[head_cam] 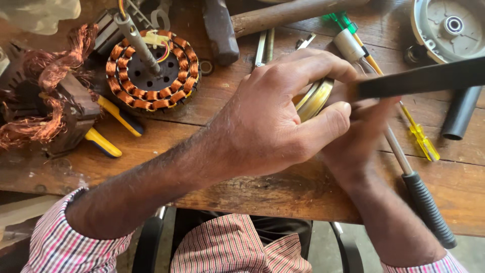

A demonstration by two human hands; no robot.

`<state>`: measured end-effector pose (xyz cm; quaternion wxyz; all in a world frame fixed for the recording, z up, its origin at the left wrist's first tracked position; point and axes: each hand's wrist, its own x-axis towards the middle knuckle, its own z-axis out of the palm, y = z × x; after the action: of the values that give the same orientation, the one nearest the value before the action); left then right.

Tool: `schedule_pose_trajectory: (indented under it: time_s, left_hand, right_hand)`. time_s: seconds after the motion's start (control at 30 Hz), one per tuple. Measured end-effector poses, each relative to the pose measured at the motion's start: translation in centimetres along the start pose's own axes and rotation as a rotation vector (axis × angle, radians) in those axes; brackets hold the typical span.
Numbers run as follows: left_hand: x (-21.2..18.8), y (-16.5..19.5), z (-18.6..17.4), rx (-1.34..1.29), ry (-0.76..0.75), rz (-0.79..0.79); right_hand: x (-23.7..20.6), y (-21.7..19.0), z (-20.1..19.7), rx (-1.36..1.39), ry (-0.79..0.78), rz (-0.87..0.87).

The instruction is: The person holds a brass ring from a fan motor against the workbench and files its edge with a flat file, rotating the ring to file around its circumference. They reposition the ring and continue filing the edge throughout the clip.

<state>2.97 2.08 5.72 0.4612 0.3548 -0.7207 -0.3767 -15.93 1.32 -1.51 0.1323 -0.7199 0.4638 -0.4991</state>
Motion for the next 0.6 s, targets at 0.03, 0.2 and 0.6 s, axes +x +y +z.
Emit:
schedule_pose_trajectory:
  time_s: [0.03,0.2,0.6]
  left_hand:
    - [0.0,0.0,0.0,0.012,0.026,0.059]
    - [0.1,0.2,-0.2,-0.042,-0.02,-0.02]
    - [0.8,0.7,-0.2,-0.02,-0.022,0.057]
  right_hand:
    - [-0.1,0.2,0.0,-0.005,-0.012,0.012]
    - [-0.6,1.7,-0.5,0.073,-0.073,0.059]
    - [0.3,1.1,0.0,0.405,-0.021,0.251]
